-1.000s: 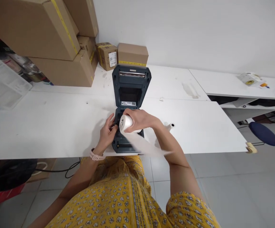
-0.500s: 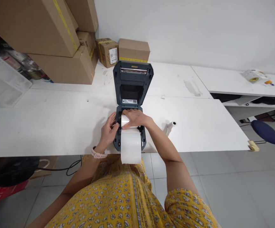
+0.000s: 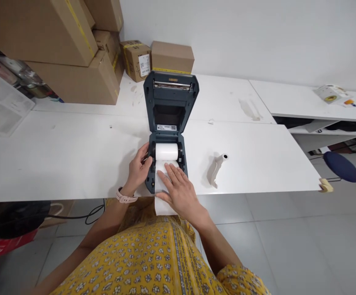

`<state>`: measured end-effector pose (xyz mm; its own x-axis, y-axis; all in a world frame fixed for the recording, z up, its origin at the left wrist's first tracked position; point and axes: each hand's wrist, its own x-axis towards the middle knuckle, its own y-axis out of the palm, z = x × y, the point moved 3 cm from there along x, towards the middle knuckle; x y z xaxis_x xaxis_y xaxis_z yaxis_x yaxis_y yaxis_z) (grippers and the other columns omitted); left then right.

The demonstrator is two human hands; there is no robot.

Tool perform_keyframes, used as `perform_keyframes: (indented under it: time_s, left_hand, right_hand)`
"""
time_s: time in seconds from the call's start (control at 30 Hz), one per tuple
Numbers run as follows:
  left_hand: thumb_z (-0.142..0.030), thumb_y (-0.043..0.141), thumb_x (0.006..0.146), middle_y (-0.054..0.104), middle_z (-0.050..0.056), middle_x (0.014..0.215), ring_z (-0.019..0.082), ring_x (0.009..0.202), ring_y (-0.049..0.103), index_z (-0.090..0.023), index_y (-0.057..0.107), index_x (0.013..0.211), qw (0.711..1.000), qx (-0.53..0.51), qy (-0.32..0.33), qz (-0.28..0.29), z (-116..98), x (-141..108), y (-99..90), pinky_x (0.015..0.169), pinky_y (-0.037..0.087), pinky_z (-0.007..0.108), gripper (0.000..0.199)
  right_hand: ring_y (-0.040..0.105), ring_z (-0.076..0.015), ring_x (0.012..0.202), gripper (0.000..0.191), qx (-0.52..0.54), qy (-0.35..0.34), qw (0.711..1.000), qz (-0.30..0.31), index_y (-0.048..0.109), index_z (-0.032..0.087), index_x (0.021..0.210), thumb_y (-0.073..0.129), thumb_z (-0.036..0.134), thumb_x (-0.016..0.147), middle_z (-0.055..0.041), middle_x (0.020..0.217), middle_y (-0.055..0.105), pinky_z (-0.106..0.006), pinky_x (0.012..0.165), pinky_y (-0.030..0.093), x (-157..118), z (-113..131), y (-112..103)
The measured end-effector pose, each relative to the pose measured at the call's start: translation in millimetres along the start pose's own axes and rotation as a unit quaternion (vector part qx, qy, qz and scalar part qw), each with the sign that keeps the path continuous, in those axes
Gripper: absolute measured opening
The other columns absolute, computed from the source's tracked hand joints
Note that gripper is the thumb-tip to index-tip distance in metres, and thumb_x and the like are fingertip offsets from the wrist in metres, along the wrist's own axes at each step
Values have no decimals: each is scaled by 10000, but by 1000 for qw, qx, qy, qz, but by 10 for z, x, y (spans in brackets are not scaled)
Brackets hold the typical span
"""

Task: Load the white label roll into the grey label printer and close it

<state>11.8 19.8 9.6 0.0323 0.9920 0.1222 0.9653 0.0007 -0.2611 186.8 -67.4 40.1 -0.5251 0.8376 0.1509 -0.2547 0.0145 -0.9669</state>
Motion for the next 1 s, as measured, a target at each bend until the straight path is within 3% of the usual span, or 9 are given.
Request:
perform_keyframes:
  time_s: [0.13, 0.23, 0.47, 1.0]
  left_hand:
    - [-447, 546, 986, 605, 85, 1496, 266, 1342, 610, -263, 490, 1487, 1000, -1, 2, -4, 22, 5, 4, 1157, 480, 437, 537]
    - [-450, 548, 985, 603, 91, 1497, 272, 1349, 603, -265, 490, 1487, 1000, 4, -3, -4, 66, 5, 10, 1155, 479, 455, 538]
    - [-557, 505, 998, 416, 122, 1641, 279, 1499, 433, -247, 397, 1542, 998, -55, 9, 38, 128, 29, 54, 1217, 405, 448, 636]
    - [-631, 498, 981, 393, 108, 1655, 282, 1525, 387, -270, 402, 1544, 998, -59, -3, 36, 134, 26, 59, 1235, 370, 451, 675]
  right_hand:
    - [240, -318, 1594, 793, 1, 6, 1000, -23, 131, 254, 1663, 492, 534, 1015, -151, 1704, 277, -549, 1260, 363, -57, 85, 96]
    - [253, -316, 1590, 838, 1, 2, 999, -32, 60, 278, 1668, 493, 554, 1006, -145, 1704, 286, -553, 1248, 378, -70, 91, 113]
    - [296, -330, 1577, 783, -7, -11, 999, -40, 198, 230, 1649, 469, 584, 1006, -175, 1675, 345, -549, 1205, 426, -99, 76, 102]
    - [297, -316, 1577, 782, 19, -2, 999, -38, 155, 283, 1656, 467, 588, 1007, -142, 1692, 323, -551, 1203, 410, -146, 75, 131]
